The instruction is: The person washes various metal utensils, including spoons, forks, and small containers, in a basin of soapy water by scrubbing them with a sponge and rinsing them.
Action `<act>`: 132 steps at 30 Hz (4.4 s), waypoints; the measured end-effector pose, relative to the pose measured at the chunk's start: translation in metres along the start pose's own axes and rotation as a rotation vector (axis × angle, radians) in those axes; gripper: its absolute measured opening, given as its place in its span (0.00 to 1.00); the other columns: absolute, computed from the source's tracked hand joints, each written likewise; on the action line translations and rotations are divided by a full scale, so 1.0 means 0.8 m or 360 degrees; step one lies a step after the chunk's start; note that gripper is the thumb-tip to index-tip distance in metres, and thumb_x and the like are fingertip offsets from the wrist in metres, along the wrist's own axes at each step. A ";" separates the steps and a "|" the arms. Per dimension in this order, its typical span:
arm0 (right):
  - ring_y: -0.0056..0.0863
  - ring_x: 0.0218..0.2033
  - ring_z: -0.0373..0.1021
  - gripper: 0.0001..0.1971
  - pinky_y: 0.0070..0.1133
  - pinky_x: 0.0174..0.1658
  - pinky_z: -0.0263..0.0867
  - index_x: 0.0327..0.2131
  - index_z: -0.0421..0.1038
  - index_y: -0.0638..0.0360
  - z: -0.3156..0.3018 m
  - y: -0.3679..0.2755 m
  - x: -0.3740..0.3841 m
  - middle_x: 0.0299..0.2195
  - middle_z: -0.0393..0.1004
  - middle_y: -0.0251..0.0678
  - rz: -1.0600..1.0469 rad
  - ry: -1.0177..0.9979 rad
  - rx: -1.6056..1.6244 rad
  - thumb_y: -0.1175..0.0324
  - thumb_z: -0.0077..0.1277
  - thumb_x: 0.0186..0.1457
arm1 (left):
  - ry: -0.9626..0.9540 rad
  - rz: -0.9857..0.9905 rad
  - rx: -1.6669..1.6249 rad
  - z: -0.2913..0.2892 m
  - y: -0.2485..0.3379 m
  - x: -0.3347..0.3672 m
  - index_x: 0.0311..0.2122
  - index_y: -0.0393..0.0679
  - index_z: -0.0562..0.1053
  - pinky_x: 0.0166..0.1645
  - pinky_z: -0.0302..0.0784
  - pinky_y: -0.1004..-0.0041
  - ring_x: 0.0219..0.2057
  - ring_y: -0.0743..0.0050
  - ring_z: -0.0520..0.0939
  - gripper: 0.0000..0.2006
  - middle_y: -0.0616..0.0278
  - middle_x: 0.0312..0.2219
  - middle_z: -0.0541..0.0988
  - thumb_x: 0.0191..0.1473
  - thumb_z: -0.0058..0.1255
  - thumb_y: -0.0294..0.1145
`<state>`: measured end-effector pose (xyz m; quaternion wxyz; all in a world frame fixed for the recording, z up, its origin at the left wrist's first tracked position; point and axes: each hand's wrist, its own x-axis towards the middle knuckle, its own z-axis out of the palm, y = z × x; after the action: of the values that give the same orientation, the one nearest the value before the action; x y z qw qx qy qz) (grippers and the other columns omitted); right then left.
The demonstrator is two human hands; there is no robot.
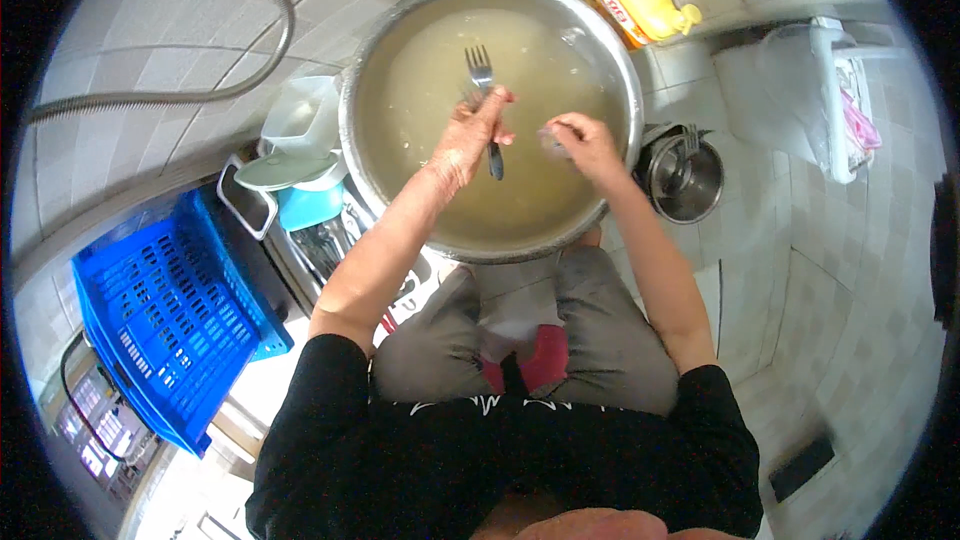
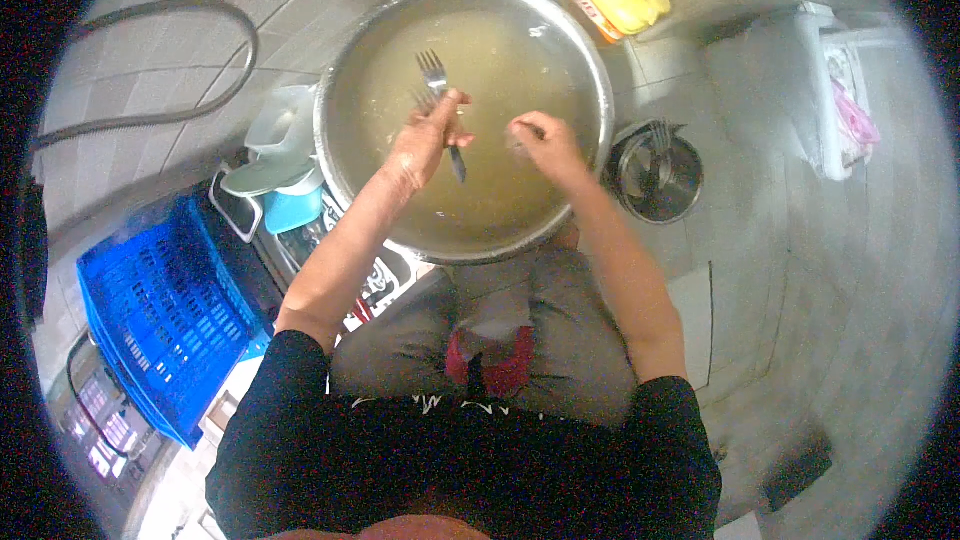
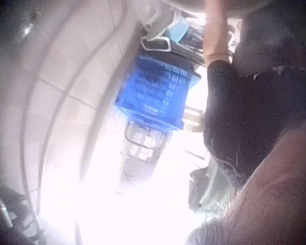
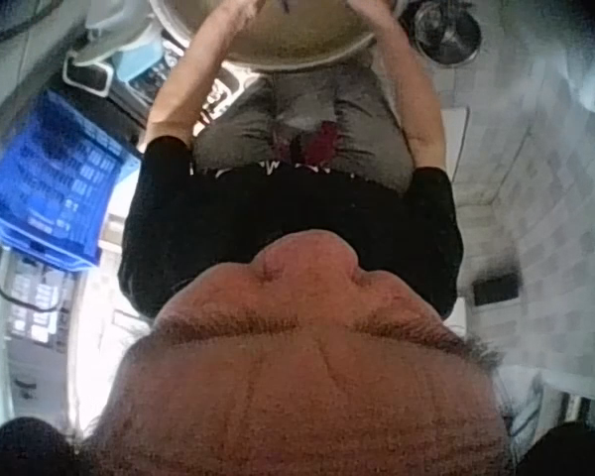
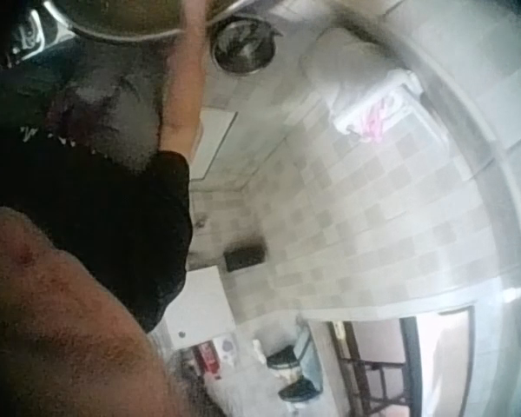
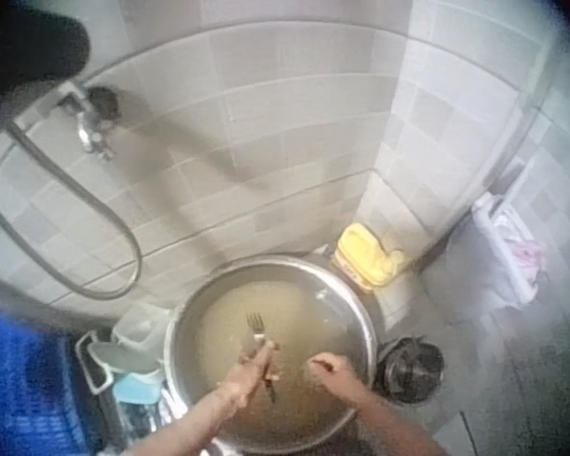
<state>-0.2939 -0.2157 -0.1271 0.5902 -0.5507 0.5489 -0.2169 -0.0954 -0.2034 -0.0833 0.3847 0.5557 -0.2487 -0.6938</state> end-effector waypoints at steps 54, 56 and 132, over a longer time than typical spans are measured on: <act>0.43 0.33 0.71 0.13 0.32 0.37 0.66 0.41 0.68 0.57 0.008 0.039 0.045 0.31 0.74 0.47 -0.0325 0.0473 -0.1180 0.66 0.45 0.52 | 0.0691 0.0398 0.1890 -0.114 -0.105 0.068 0.50 0.44 0.61 0.54 0.61 0.62 0.49 0.52 0.65 0.25 0.50 0.48 0.65 0.45 0.49 0.35; 0.42 0.37 0.70 0.15 0.33 0.39 0.66 0.45 0.65 0.57 -0.005 0.051 0.062 0.39 0.71 0.48 -0.0183 0.0455 -0.1582 0.68 0.43 0.52 | 0.0596 0.0140 0.2021 -0.116 -0.122 0.063 0.51 0.44 0.60 0.56 0.59 0.63 0.52 0.53 0.62 0.26 0.51 0.49 0.64 0.45 0.48 0.38; 0.22 0.25 0.68 0.10 0.21 0.28 0.67 0.34 0.66 0.64 0.097 -0.021 0.016 0.27 0.70 0.34 0.0317 0.0358 0.1301 0.67 0.49 0.53 | -0.0130 0.0144 -0.0542 -0.021 -0.051 -0.016 0.49 0.41 0.67 0.53 0.64 0.69 0.50 0.69 0.68 0.26 0.59 0.48 0.69 0.59 0.28 0.53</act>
<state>-0.2151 -0.1995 -0.1333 0.7143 -0.1890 0.5292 -0.4171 -0.0889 -0.1679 -0.1120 0.4937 0.4422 -0.1678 -0.7298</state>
